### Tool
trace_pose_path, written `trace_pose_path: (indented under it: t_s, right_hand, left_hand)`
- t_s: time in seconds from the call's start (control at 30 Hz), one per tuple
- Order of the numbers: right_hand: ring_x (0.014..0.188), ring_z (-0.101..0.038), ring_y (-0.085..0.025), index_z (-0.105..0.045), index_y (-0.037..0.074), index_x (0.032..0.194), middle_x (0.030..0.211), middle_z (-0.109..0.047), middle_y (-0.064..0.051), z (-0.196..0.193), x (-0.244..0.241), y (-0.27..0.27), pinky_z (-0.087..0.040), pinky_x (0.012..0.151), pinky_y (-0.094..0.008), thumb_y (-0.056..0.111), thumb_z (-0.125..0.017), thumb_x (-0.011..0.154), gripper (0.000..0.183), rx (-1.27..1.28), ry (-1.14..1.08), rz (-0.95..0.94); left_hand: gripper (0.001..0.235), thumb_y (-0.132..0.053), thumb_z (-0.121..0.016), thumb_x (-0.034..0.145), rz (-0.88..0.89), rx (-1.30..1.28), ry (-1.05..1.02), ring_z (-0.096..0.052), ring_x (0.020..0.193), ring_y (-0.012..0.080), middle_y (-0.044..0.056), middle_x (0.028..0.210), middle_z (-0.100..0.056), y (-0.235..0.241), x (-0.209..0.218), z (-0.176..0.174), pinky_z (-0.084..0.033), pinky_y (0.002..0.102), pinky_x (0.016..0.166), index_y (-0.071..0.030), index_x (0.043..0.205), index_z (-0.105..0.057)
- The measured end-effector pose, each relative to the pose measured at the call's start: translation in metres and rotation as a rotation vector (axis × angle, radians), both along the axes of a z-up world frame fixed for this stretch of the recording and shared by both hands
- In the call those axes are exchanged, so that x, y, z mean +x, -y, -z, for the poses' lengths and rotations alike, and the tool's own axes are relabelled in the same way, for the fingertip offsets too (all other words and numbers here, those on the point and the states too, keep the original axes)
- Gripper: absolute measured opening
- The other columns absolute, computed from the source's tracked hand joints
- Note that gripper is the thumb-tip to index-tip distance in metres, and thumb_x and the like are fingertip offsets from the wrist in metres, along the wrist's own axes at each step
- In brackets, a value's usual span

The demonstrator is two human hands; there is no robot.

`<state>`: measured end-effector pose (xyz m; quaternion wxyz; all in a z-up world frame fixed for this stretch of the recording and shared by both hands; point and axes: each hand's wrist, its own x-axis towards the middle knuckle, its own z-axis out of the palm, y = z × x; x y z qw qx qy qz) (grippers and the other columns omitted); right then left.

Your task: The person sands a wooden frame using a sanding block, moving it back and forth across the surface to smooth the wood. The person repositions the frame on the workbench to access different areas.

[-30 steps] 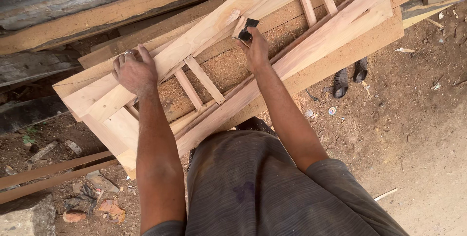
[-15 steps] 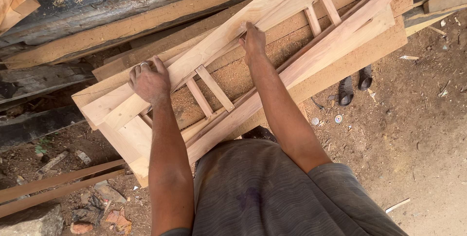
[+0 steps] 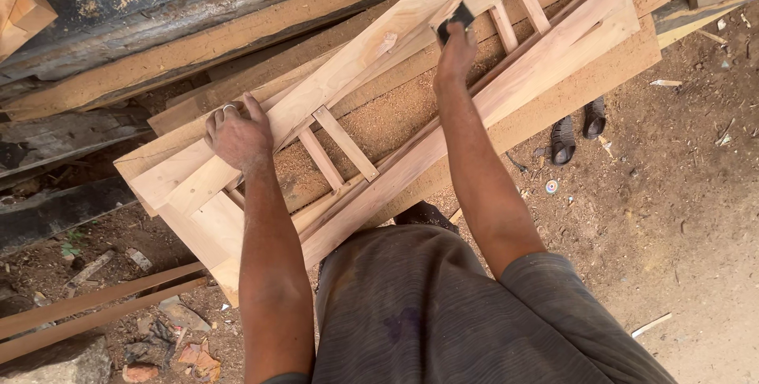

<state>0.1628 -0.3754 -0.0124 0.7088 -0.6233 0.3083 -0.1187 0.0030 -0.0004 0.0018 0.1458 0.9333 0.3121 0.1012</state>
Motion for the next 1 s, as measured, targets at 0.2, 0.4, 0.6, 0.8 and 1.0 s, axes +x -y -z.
trace_pose_path:
  t_s: [0.2, 0.4, 0.6, 0.8, 1.0]
  right_hand:
    - [0.078, -0.057, -0.012, -0.071, 0.006, 0.110, 0.092, -0.069, -0.005, 0.026, -0.027, -0.015, -0.048, 0.074, -0.030, 0.018, -0.058, 0.099, 0.021, -0.251, -0.020, -0.104]
    - [0.086, -0.064, -0.015, -0.070, 0.008, 0.121, 0.101, -0.073, -0.006, 0.009, -0.029, -0.028, -0.053, 0.079, -0.033, 0.024, -0.060, 0.102, 0.027, -0.326, -0.124, -0.096]
    - [0.108, -0.069, -0.017, -0.059, 0.013, 0.139, 0.122, -0.071, -0.006, 0.000, -0.035, -0.040, -0.056, 0.096, -0.036, 0.010, -0.059, 0.101, 0.038, -0.335, -0.006, -0.137]
    - [0.112, -0.069, -0.018, -0.058, 0.014, 0.140, 0.126, -0.071, -0.008, 0.000, -0.042, -0.047, -0.056, 0.101, -0.036, 0.006, -0.060, 0.100, 0.040, -0.294, 0.010, -0.163]
    - [0.115, -0.069, -0.020, -0.058, 0.013, 0.139, 0.128, -0.071, -0.009, -0.001, -0.050, -0.054, -0.055, 0.103, -0.038, 0.007, -0.062, 0.100, 0.040, -0.303, -0.040, -0.178]
  left_hand:
    - [0.045, -0.046, -0.060, 0.104, -0.007, 0.013, 0.065, -0.063, 0.114, 0.0319, 0.014, 0.104, -0.076, 0.003, -0.003, 0.000, -0.043, 0.051, 0.102, -0.006, 0.097, -0.079]
    - [0.044, -0.045, -0.060, 0.103, -0.012, 0.014, 0.070, -0.062, 0.115, 0.0332, 0.014, 0.105, -0.076, 0.005, -0.001, -0.005, -0.042, 0.051, 0.103, -0.007, 0.096, -0.079]
    - [0.045, -0.046, -0.058, 0.103, -0.021, -0.018, 0.028, -0.062, 0.115, 0.0307, 0.012, 0.102, -0.076, 0.005, 0.000, -0.007, -0.041, 0.052, 0.104, -0.007, 0.096, -0.079]
    - [0.046, -0.047, -0.057, 0.104, -0.014, -0.003, 0.005, -0.062, 0.115, 0.0300, 0.012, 0.102, -0.076, 0.004, 0.000, -0.003, -0.042, 0.052, 0.104, -0.007, 0.098, -0.079]
    - [0.046, -0.047, -0.058, 0.104, -0.007, 0.000, 0.014, -0.063, 0.114, 0.0294, 0.012, 0.102, -0.076, 0.003, 0.000, -0.001, -0.042, 0.053, 0.103, -0.006, 0.099, -0.078]
